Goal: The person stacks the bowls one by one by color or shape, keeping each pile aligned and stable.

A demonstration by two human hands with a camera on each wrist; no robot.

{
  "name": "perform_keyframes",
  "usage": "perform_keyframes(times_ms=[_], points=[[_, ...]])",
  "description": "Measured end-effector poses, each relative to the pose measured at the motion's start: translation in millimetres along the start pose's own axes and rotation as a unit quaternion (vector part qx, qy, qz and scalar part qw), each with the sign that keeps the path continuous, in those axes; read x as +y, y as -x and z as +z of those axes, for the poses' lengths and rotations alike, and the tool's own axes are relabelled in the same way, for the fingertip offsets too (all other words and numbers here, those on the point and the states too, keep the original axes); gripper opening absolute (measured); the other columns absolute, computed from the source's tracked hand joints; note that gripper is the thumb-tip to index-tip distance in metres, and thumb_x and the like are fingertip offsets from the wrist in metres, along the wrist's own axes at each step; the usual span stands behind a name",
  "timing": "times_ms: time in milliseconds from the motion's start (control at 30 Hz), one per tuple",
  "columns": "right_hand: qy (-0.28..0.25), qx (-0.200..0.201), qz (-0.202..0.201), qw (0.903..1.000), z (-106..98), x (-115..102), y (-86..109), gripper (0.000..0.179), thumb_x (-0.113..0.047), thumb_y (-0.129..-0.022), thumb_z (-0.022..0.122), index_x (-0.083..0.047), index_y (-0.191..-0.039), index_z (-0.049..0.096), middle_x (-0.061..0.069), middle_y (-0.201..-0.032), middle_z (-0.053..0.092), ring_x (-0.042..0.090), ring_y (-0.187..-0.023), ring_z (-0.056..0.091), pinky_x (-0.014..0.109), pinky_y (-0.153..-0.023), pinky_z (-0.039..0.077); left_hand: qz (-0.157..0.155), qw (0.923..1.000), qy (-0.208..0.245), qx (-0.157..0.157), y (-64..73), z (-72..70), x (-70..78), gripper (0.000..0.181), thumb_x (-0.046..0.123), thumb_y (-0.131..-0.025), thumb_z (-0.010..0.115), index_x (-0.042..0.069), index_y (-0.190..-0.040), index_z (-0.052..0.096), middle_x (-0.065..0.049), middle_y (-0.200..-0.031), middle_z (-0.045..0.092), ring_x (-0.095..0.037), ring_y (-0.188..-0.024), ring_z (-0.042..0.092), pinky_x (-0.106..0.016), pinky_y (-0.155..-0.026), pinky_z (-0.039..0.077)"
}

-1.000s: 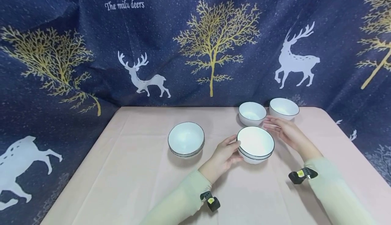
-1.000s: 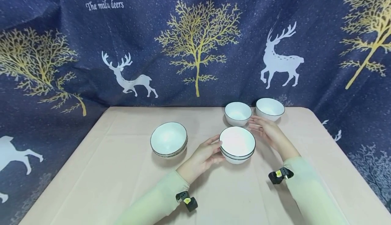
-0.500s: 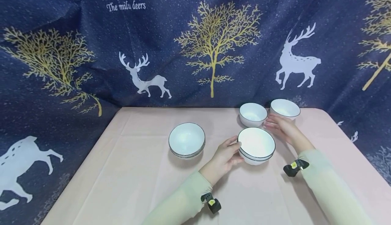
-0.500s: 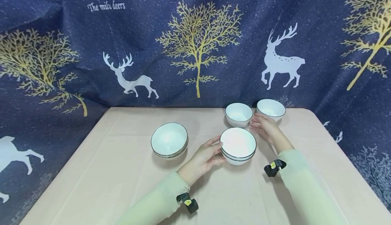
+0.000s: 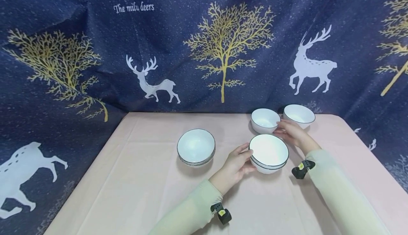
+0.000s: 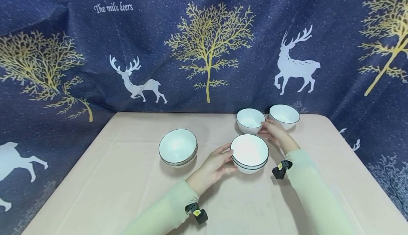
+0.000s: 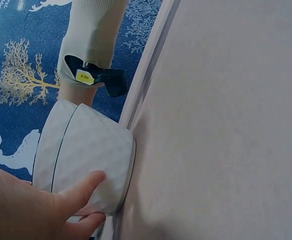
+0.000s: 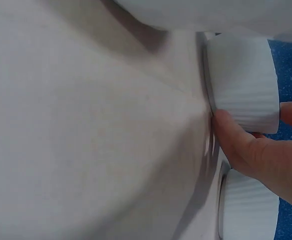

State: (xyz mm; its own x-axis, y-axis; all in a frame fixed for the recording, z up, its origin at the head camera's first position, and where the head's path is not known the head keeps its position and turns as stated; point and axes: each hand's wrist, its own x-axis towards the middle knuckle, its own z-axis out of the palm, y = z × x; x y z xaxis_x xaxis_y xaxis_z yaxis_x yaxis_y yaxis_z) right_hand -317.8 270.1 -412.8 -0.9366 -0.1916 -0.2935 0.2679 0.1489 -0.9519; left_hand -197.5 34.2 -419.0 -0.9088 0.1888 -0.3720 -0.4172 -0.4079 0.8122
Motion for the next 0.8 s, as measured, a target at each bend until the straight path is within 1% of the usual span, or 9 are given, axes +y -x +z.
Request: perform_keyframes(times_ms=[100, 167, 233, 300, 400, 500, 567, 700, 800], points=[[-0.015, 0.006, 0.007, 0.9998, -4.8, 3.1, -8.7, 0.068, -0.021, -0.103, 0.039, 0.008, -0.149, -0.001, 0.032, -0.137, 0.034, 0.02, -0.106, 0.06, 0.032, -0.103, 0.048, 0.0, 1.0, -0.001, -0.001, 0.1, -0.6, -0.4, 0.048, 0.007, -0.094, 0.059, 0.008, -0.14, 0.047, -0.026, -0.129, 0.049, -0.046, -0.122, 0.048, -0.061, -0.089, 0.05], [-0.022, 0.004, 0.01, 0.9997, -8.6, 5.2, -14.6, 0.07, -0.021, -0.102, 0.042, 0.008, -0.149, -0.002, 0.026, -0.128, 0.04, 0.01, -0.091, 0.062, 0.029, -0.098, 0.052, 0.0, 1.0, 0.0, 0.001, 0.4, -0.8, -0.4, 0.047, 0.007, -0.094, 0.059, 0.008, -0.139, 0.048, -0.026, -0.129, 0.05, -0.046, -0.122, 0.048, -0.061, -0.089, 0.051], [-0.033, 0.008, 0.018, 0.9993, -10.8, 6.3, -19.1, 0.07, -0.019, -0.101, 0.043, 0.007, -0.15, -0.001, 0.017, -0.121, 0.043, 0.008, -0.084, 0.062, 0.027, -0.093, 0.054, 0.002, 1.0, 0.0, 0.0, 0.7, -0.6, -0.2, 0.047, 0.007, -0.094, 0.059, 0.008, -0.14, 0.048, -0.025, -0.129, 0.05, -0.046, -0.121, 0.049, -0.061, -0.088, 0.051], [-0.028, 0.007, 0.019, 0.9994, -11.0, 6.2, -20.2, 0.07, -0.018, -0.101, 0.042, 0.007, -0.15, -0.002, 0.015, -0.118, 0.043, 0.007, -0.084, 0.061, 0.026, -0.093, 0.054, 0.002, 1.0, 0.0, 0.0, 1.0, -0.7, -0.2, 0.047, 0.007, -0.094, 0.059, 0.009, -0.139, 0.048, -0.025, -0.128, 0.051, -0.046, -0.12, 0.049, -0.061, -0.088, 0.051], [-0.013, 0.004, 0.016, 0.9998, -7.9, 3.5, -15.1, 0.069, -0.018, -0.101, 0.039, 0.008, -0.149, -0.003, 0.023, -0.127, 0.041, 0.006, -0.087, 0.059, 0.029, -0.1, 0.05, 0.003, 1.0, -0.002, 0.0, 1.1, -0.7, -0.4, 0.047, 0.007, -0.094, 0.059, 0.008, -0.14, 0.048, -0.025, -0.128, 0.051, -0.046, -0.12, 0.05, -0.06, -0.087, 0.052], [-0.003, 0.006, 0.015, 0.9999, -2.7, -0.9, -8.3, 0.066, -0.019, -0.103, 0.037, 0.006, -0.15, -0.002, 0.032, -0.142, 0.03, 0.005, -0.088, 0.058, 0.031, -0.106, 0.044, 0.005, 1.0, -0.004, 0.0, 1.3, -1.1, -0.5, 0.048, 0.007, -0.094, 0.059, 0.008, -0.14, 0.047, -0.025, -0.128, 0.051, -0.045, -0.12, 0.051, -0.059, -0.087, 0.053], [-0.003, 0.008, 0.019, 0.9998, -0.3, -3.8, -5.0, 0.065, -0.019, -0.103, 0.035, 0.003, -0.151, -0.003, 0.032, -0.147, 0.023, 0.004, -0.089, 0.057, 0.031, -0.108, 0.042, 0.006, 1.0, -0.004, 0.0, 1.6, -1.3, -0.2, 0.048, 0.007, -0.094, 0.059, 0.008, -0.14, 0.047, -0.025, -0.127, 0.051, -0.045, -0.119, 0.051, -0.058, -0.087, 0.053], [-0.012, 0.017, 0.027, 0.9994, 0.9, -5.1, -3.8, 0.064, -0.018, -0.104, 0.036, -0.001, -0.152, -0.001, 0.027, -0.145, 0.027, 0.004, -0.091, 0.058, 0.031, -0.109, 0.041, 0.004, 1.0, -0.005, -0.002, 2.2, -1.2, 0.1, 0.048, 0.007, -0.094, 0.058, 0.008, -0.14, 0.047, -0.024, -0.127, 0.051, -0.045, -0.119, 0.051, -0.057, -0.087, 0.053], [-0.019, 0.012, 0.023, 0.9995, 0.8, -4.3, -4.7, 0.063, -0.018, -0.103, 0.036, -0.004, -0.153, 0.001, 0.028, -0.146, 0.026, 0.005, -0.092, 0.059, 0.033, -0.11, 0.04, 0.003, 1.0, -0.003, -0.002, 1.7, -0.8, -0.4, 0.048, 0.007, -0.094, 0.059, 0.008, -0.14, 0.047, -0.025, -0.126, 0.051, -0.045, -0.119, 0.051, -0.058, -0.088, 0.053]])
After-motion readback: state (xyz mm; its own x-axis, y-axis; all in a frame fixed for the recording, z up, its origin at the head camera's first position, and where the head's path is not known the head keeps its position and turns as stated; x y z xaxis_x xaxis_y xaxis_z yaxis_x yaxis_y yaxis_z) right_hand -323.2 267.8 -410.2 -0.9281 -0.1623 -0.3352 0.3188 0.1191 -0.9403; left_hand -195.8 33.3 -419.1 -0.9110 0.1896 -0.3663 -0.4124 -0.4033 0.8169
